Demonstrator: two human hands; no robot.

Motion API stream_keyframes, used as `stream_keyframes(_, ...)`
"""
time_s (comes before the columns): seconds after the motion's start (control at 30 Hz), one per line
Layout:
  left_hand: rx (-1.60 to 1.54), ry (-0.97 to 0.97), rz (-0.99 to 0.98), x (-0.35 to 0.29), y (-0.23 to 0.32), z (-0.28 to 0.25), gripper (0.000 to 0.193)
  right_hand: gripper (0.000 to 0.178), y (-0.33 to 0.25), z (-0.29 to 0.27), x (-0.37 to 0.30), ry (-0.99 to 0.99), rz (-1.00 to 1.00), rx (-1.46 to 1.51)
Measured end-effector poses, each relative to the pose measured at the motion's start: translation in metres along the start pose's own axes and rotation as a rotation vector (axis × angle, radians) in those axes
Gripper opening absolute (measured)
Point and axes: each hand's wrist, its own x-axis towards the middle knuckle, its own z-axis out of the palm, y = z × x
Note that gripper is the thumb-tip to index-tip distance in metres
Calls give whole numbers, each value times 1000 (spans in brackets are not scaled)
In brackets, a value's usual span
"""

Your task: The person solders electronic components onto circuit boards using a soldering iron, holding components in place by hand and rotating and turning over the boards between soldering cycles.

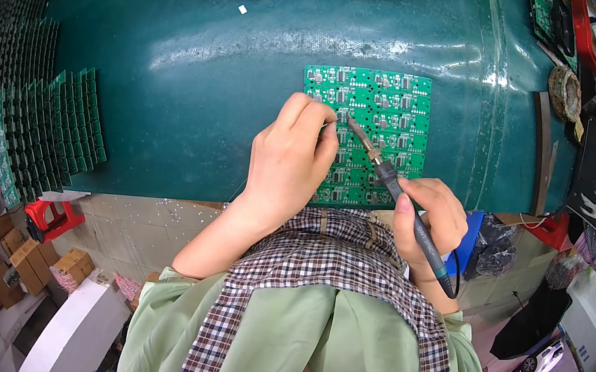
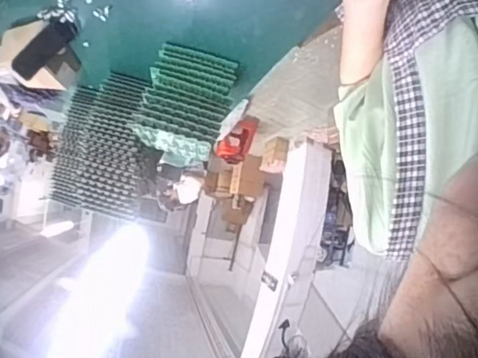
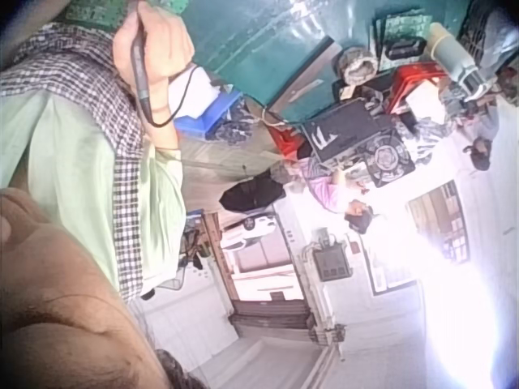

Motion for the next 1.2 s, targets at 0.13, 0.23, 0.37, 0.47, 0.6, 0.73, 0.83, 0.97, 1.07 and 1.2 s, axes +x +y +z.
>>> stream_keyframes(0.13, -2, -76, 5, 0, 0, 2, 13, 14, 0, 2, -4, 4, -15, 2)
stream_keyframes(0.23, -1, -55, 34, -1, -2, 3, 12, 14, -5, 2, -7, 2, -13, 4)
stream_keyframes(0.37, 67, -26, 57, -4, -1, 2, 11, 14, -4, 1, -8, -8, -31, 5)
stream_keyframes(0.47, 31, 6, 45, -4, 1, -2, 11, 14, -4, -1, -11, 57, -22, 17)
stream_keyframes(0.6, -17, 5, -43, -4, 3, -5, 11, 14, -3, -2, -10, 61, -16, 13)
stream_keyframes(0.73, 32, 75, 54, -6, -2, 0, 12, 14, -3, -1, -10, 53, -22, 16)
stream_keyframes(0.83, 13, -1, -17, -7, 2, -5, 14, 14, -6, -2, -9, 22, -1, 22)
stream_keyframes(0.97, -37, -63, -111, -11, 6, -9, 14, 13, -6, -1, -9, 3, 12, 21)
stream_keyframes(1.07, -50, 3, -31, -18, 2, -9, 12, 14, -4, -6, -10, 43, -41, 25)
stream_keyframes(1.2, -64, 51, 58, -22, 1, -6, 13, 12, -2, -13, -20, 32, -94, 55)
